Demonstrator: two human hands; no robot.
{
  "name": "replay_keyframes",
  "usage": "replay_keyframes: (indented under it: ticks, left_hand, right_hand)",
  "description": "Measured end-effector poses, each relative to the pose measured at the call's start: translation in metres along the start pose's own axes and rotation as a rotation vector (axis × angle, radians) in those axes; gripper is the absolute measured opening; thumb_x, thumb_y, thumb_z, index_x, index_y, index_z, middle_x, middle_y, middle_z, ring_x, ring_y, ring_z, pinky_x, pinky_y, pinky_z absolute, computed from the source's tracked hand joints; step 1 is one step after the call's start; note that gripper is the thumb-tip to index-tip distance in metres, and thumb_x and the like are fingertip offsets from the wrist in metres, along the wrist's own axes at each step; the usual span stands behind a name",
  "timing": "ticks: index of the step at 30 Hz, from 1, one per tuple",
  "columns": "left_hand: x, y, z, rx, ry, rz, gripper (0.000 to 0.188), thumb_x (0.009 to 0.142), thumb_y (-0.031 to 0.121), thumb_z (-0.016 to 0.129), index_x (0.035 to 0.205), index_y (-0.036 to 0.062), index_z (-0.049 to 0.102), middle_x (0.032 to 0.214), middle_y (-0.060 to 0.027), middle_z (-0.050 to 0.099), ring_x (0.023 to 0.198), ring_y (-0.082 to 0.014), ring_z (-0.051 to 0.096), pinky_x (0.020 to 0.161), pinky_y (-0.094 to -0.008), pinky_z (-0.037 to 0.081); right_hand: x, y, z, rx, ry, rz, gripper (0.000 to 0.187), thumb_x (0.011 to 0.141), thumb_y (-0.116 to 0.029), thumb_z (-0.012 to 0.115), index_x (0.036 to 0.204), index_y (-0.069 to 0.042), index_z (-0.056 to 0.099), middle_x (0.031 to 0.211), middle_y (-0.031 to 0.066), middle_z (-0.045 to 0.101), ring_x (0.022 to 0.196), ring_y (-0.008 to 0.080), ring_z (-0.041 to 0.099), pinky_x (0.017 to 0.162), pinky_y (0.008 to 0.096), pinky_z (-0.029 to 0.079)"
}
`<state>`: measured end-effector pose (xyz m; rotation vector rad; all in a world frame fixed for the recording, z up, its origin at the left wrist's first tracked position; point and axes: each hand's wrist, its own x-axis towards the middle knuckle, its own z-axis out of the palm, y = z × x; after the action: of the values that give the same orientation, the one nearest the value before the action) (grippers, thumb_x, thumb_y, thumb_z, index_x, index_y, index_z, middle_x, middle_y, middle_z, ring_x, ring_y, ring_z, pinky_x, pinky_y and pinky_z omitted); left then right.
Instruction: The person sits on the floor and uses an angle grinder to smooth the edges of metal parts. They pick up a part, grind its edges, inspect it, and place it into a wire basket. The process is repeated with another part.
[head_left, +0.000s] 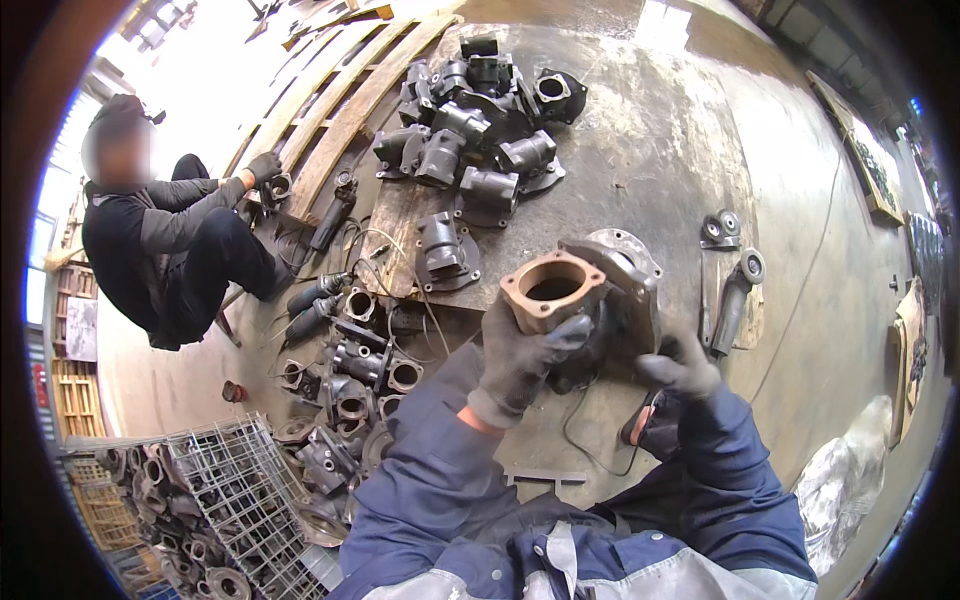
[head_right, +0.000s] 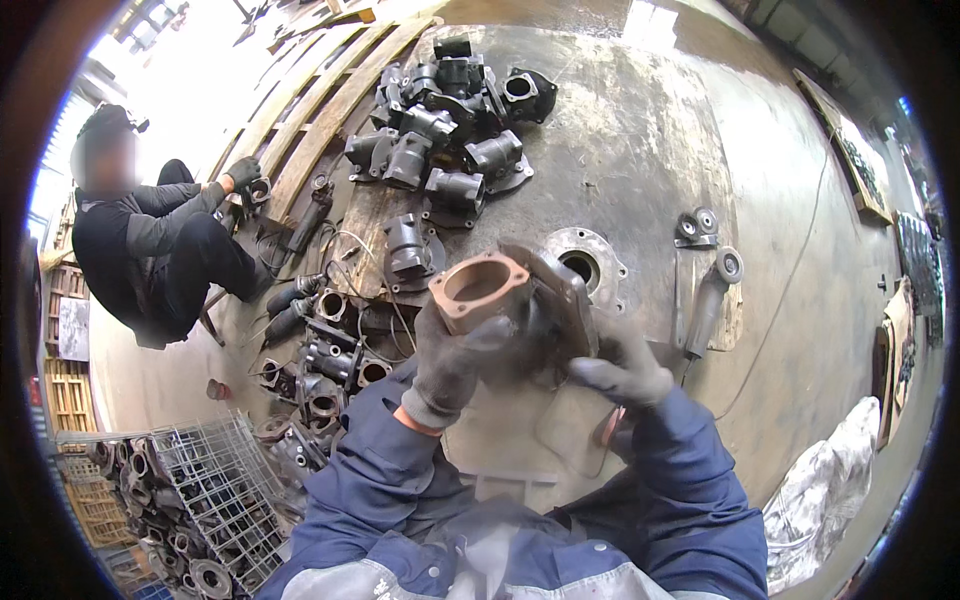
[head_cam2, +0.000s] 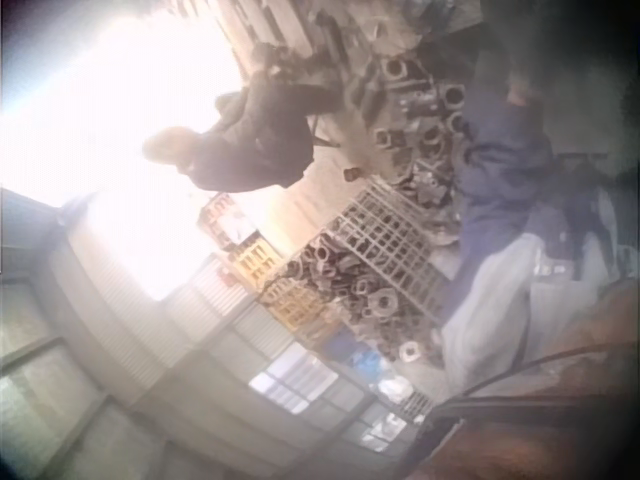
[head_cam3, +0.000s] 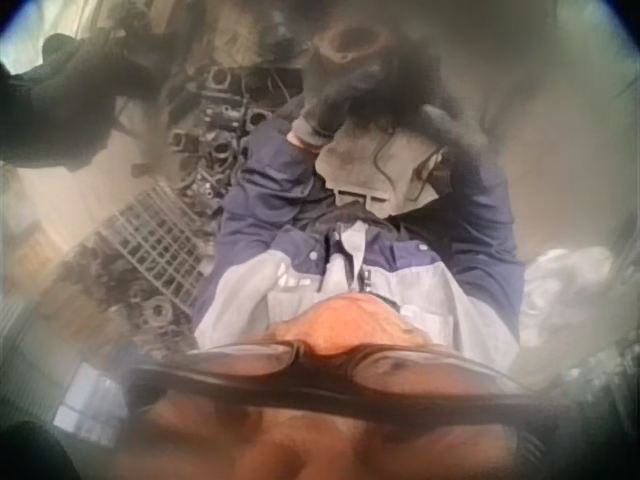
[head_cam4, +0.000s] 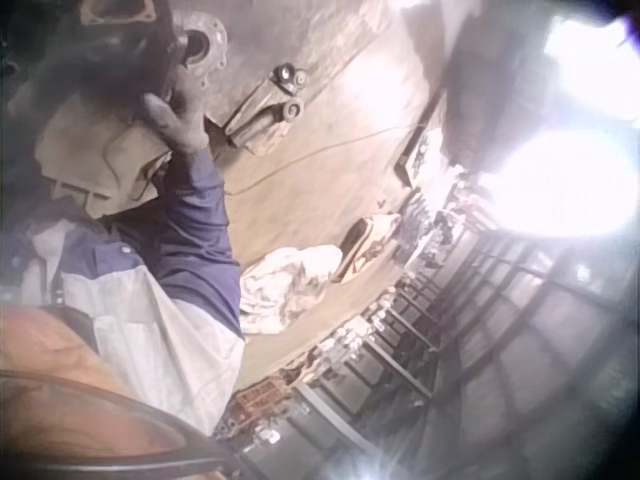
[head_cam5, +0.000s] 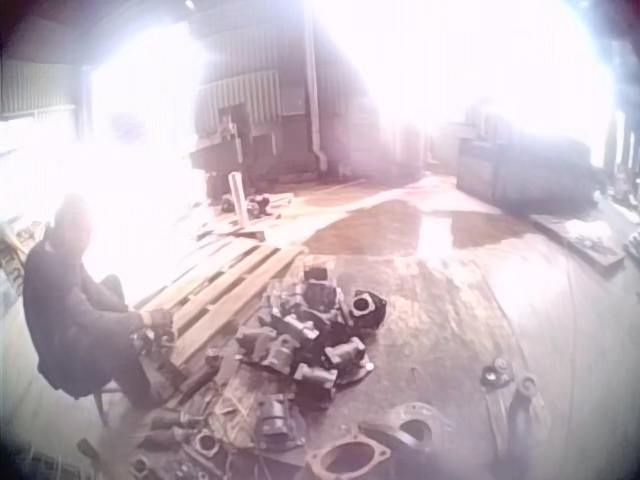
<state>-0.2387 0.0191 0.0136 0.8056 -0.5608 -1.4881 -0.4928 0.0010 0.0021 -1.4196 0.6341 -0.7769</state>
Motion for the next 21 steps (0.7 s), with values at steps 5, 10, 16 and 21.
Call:
replay_keyframes:
  ticks: [5,10,16,21]
  left_hand:
    - [-0.015,0.027,-0.016,0.330,-0.023,0.131,0.067,0.079,0.002,0.095,0.137,-0.0033,0.063,0.127,-0.0088,0.073,0.111,-0.0153,0.071,0.098,-0.0313,0.058]
    - [-0.019,0.047,-0.036,0.382,0.026,0.241,0.075,0.076,0.006,0.097,0.141,-0.0025,0.061,0.128,-0.0099,0.073,0.116,-0.0165,0.069,0.104,-0.0331,0.056]
    - [-0.021,0.080,-0.057,0.262,0.149,0.232,0.077,0.081,-0.001,0.092,0.148,-0.0030,0.053,0.135,-0.0120,0.067,0.119,-0.0188,0.068,0.103,-0.0331,0.057]
    - [-0.023,0.097,-0.075,0.209,0.248,0.345,0.069,0.085,0.002,0.092,0.144,-0.0025,0.057,0.128,-0.0102,0.071,0.110,-0.0190,0.073,0.096,-0.0314,0.061]
  right_hand:
    - [0.062,-0.039,0.001,-0.114,0.200,-0.137,0.046,0.109,-0.034,0.062,0.134,0.005,0.068,0.145,0.0184,0.062,0.131,0.0243,0.062,0.115,0.0395,0.046]
    - [0.142,-0.087,0.028,-0.399,-0.214,-0.145,0.052,0.093,-0.045,0.072,0.126,-0.006,0.075,0.154,0.0233,0.055,0.142,0.0377,0.055,0.119,0.0507,0.040]
    - [0.232,-0.103,0.078,-0.660,-0.597,-0.389,0.072,0.095,-0.073,0.067,0.121,-0.006,0.077,0.155,0.0299,0.052,0.144,0.0476,0.052,0.119,0.0558,0.040]
    - [0.266,-0.110,0.120,-0.668,-0.578,-0.211,0.041,0.101,-0.040,0.073,0.115,-0.002,0.078,0.143,0.0239,0.065,0.133,0.0399,0.063,0.113,0.0503,0.050]
